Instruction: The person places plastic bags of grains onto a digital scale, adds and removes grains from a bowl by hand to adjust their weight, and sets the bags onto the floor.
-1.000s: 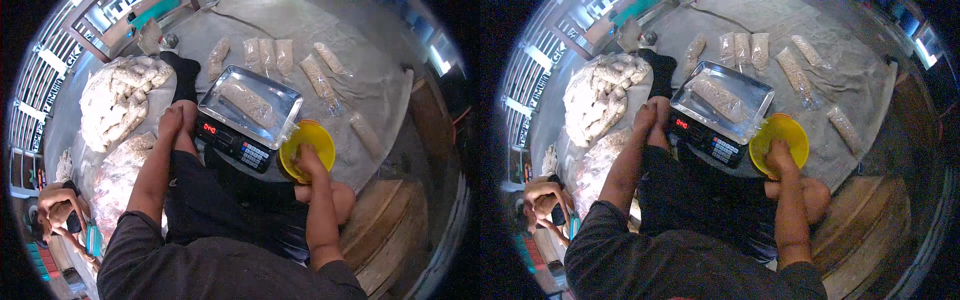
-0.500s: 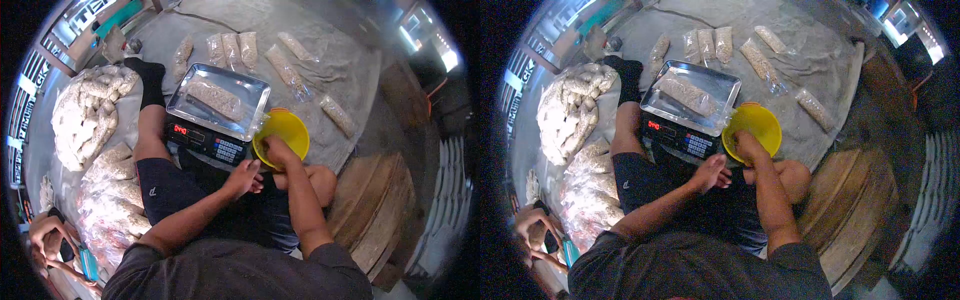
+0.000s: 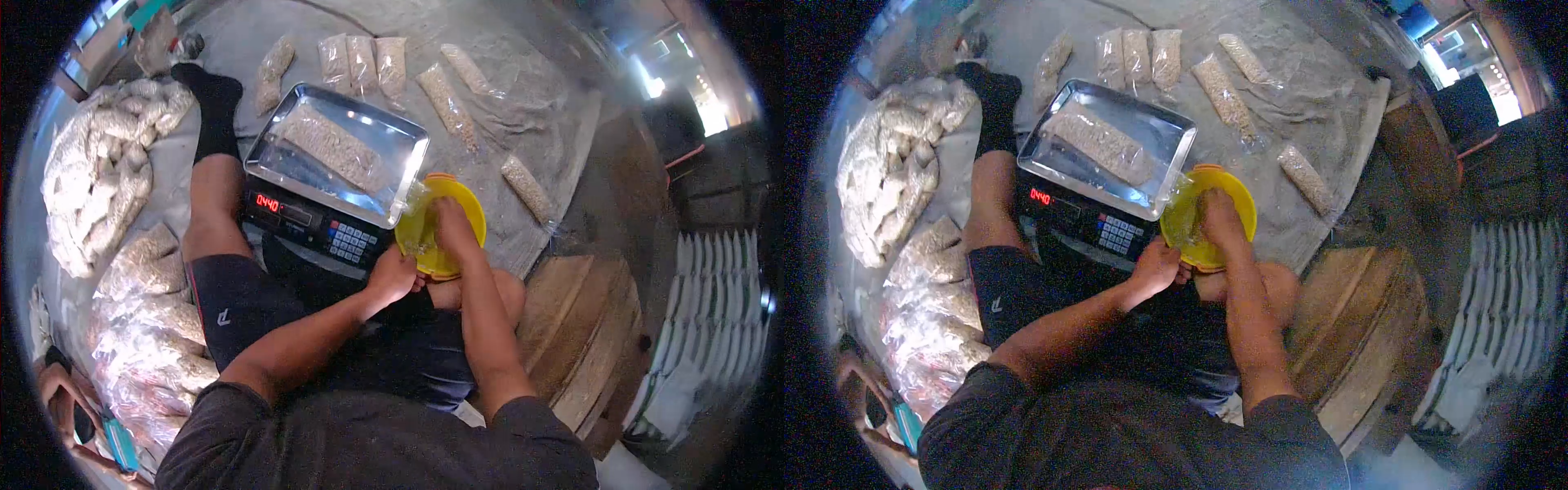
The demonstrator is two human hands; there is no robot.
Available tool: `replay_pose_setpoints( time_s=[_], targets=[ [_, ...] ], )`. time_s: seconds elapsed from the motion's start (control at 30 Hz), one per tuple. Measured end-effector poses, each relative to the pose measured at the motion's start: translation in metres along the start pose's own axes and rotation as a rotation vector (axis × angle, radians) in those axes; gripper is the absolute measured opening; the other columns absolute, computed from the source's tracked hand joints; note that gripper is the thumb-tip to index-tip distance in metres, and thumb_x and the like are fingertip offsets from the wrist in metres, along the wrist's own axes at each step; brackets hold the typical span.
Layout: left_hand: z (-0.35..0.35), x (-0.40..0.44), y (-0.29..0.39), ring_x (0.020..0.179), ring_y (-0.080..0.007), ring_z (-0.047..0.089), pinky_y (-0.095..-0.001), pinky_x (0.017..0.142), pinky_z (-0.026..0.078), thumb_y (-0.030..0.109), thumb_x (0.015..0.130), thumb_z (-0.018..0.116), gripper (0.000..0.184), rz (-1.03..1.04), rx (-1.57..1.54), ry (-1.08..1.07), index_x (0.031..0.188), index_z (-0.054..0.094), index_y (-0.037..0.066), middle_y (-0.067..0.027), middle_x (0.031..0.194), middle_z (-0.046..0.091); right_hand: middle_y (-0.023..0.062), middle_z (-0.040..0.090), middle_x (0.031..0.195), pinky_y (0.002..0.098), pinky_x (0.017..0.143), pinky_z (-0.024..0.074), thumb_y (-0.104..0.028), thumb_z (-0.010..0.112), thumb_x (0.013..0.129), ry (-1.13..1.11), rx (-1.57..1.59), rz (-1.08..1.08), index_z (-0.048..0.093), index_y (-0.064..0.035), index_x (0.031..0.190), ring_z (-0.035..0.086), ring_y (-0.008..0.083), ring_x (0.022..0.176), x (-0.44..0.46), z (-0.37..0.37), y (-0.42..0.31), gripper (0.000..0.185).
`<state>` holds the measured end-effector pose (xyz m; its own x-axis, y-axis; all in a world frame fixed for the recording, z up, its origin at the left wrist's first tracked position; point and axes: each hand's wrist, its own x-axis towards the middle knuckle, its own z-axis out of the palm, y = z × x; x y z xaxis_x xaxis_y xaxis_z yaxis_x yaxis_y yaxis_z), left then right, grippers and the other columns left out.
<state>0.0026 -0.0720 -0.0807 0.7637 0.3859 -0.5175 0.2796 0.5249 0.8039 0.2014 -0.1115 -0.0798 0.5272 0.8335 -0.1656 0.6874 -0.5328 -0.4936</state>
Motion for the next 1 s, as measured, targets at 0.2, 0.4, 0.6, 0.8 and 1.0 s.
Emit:
replay_pose_setpoints(
  time_s=[0.2, 0.4, 0.6, 0.8, 1.0],
  targets=[
    [-0.003, -0.011, 0.023, 0.059, -0.0173, 0.063, -0.0336, 0.051, 0.055, 0.018, 0.106, 0.041, 0.022, -0.006, 0.039, 0.017, 0.117, 0.051, 0.002, -0.0102, 0.08, 0.067, 0.0292, 0.064, 0.11, 0.0454, 0.089, 0.0499, -0.03, 0.038, 0.099, -0.378, 0.321, 0.265, 0.054, 0.0094, 0.12, 0.063, 0.0413, 0.101, -0.038, -0.02, -0.091, 0.048],
    [-0.003, 0.001, 0.003, 0.061, -0.0171, 0.065, -0.0325, 0.053, 0.056, 0.015, 0.106, 0.04, 0.019, 0.049, 0.037, -0.05, 0.117, 0.049, 0.002, -0.0105, 0.081, 0.067, 0.0257, 0.066, 0.116, 0.0443, 0.091, 0.0505, -0.026, 0.028, 0.103, -0.205, 0.18, 0.34, 0.056, 0.0091, 0.121, 0.065, 0.0353, 0.102, -0.042, -0.008, -0.025, 0.048],
    [-0.008, 0.006, 0.001, 0.058, -0.0193, 0.065, -0.0337, 0.051, 0.055, 0.011, 0.101, 0.04, 0.021, 0.081, -0.029, -0.102, 0.116, 0.05, -0.001, -0.0128, 0.076, 0.066, 0.0245, 0.067, 0.106, 0.0453, 0.087, 0.0517, -0.022, 0.033, 0.101, -0.284, 0.226, 0.274, 0.06, 0.0052, 0.117, 0.066, 0.0363, 0.096, -0.039, -0.02, -0.059, 0.042],
    [-0.007, 0.002, 0.008, 0.059, -0.0184, 0.065, -0.0326, 0.053, 0.056, 0.012, 0.101, 0.04, 0.022, 0.07, -0.023, -0.073, 0.115, 0.051, -0.002, -0.0124, 0.076, 0.066, 0.0249, 0.067, 0.11, 0.0446, 0.087, 0.0504, -0.012, 0.055, 0.091, -0.387, 0.09, 0.178, 0.063, 0.0036, 0.114, 0.066, 0.0349, 0.099, -0.038, -0.006, -0.053, 0.029],
    [-0.013, -0.01, 0.023, 0.068, -0.0332, 0.069, -0.0465, 0.059, 0.056, 0.025, 0.101, 0.05, 0.03, 0.162, 0.615, -0.001, 0.12, 0.053, 0.001, -0.0233, 0.087, 0.069, 0.0208, 0.069, 0.108, 0.0395, 0.09, 0.0512, -0.017, 0.064, 0.094, -0.171, 0.088, 0.037, 0.066, 0.0014, 0.115, 0.067, 0.0307, 0.104, -0.035, -0.016, -0.024, 0.028]
  ],
)
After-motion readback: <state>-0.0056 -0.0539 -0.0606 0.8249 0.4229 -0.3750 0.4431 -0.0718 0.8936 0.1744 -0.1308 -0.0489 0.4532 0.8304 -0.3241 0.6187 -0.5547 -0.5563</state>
